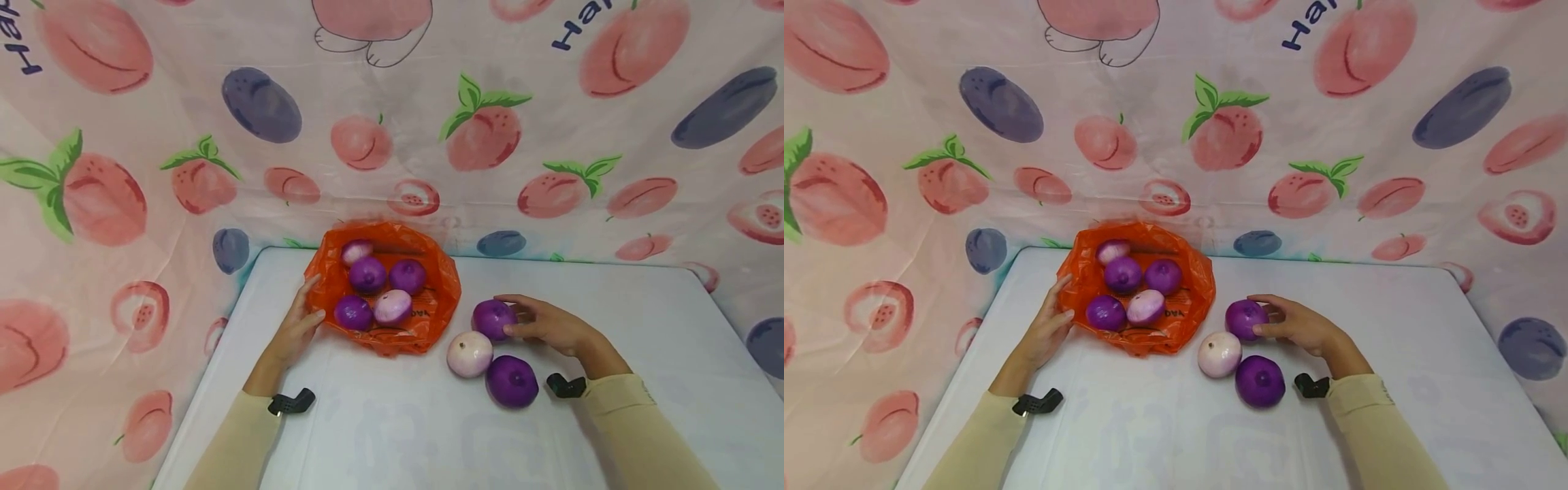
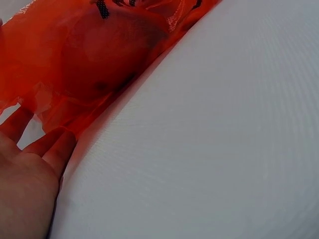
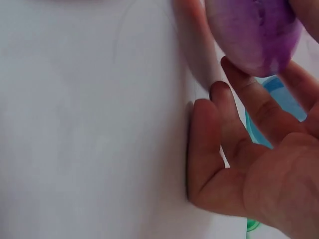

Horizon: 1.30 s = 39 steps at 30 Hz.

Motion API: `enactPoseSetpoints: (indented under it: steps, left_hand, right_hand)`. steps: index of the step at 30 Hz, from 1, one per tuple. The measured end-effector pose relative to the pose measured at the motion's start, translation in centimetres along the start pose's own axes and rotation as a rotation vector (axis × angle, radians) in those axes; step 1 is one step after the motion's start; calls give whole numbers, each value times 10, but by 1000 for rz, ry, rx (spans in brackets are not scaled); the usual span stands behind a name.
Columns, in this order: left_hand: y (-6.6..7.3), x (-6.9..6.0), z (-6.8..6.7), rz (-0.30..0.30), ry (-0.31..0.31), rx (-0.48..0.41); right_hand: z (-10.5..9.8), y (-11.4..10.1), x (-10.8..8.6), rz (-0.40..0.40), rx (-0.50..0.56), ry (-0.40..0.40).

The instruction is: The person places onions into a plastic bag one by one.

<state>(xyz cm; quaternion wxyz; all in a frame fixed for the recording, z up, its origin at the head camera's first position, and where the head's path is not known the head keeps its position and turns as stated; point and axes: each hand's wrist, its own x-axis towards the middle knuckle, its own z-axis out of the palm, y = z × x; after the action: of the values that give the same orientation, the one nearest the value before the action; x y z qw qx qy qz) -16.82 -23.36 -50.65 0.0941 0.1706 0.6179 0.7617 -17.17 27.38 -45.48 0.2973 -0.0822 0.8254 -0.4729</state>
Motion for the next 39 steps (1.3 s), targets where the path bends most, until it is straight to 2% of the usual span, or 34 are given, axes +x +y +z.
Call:
enactPoseSetpoints:
  steps: [5,8,18,23,27,33,39]
  left_hand:
    - [0,-1,2,-8,8,-16]
    - [-1,-1,2,-9,5,-19]
    - [-1,0,1,0,4,-25]
    - [2,1,2,1,5,-17]
    - [2,0,1,1,2,-14]
    - [1,0,1,0,7,-20]
    - [2,0,1,-4,6,-14]
  right_hand:
    - [-2,2,-6,-15,56,2]
    - [-1,-2,-9,-25,52,21]
    - [11,-44,-13,-100,26,70]
    - [20,-63,-12,-89,51,82]
    - [27,-74,-11,-91,64,92]
    - [35,-87,-13,-144,107,113]
    - [47,-99,-13,-171,166,78]
